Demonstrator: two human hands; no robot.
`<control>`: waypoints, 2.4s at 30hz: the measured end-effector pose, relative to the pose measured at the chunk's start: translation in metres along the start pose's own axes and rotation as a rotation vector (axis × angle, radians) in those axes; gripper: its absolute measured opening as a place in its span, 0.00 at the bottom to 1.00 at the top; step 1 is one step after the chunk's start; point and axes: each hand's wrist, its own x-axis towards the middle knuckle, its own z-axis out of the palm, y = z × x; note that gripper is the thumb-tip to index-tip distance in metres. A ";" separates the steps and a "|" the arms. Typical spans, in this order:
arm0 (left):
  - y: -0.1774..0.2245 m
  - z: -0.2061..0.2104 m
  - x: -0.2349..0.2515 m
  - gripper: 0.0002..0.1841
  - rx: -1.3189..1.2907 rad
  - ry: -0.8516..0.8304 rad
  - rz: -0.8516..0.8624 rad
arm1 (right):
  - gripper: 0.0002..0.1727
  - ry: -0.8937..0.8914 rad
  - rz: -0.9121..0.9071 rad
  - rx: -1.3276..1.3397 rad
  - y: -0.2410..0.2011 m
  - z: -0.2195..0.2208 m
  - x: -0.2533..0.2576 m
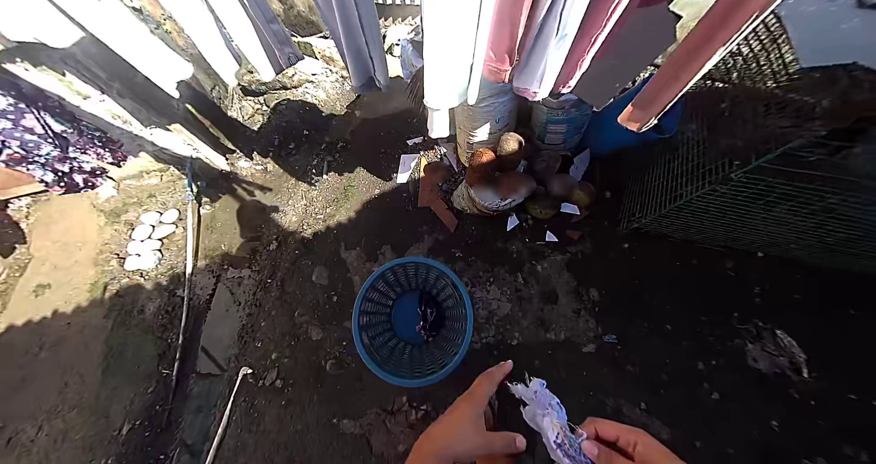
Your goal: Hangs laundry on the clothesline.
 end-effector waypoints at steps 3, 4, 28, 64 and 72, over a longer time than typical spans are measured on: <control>0.050 0.034 -0.021 0.25 0.171 0.000 0.234 | 0.08 0.015 -0.121 0.038 -0.034 0.030 -0.011; 0.062 0.036 -0.032 0.17 0.214 0.087 0.278 | 0.08 0.046 -0.161 0.039 -0.046 0.037 -0.017; 0.228 0.057 -0.261 0.21 0.552 0.563 0.306 | 0.16 0.249 -1.287 -0.192 -0.222 0.184 -0.208; 0.366 0.119 -0.094 0.17 0.454 -0.316 0.604 | 0.07 -0.002 -1.241 -0.288 -0.193 -0.014 -0.320; 0.416 0.096 -0.107 0.19 0.537 -0.120 0.589 | 0.09 -0.054 -1.272 -0.133 -0.175 -0.056 -0.317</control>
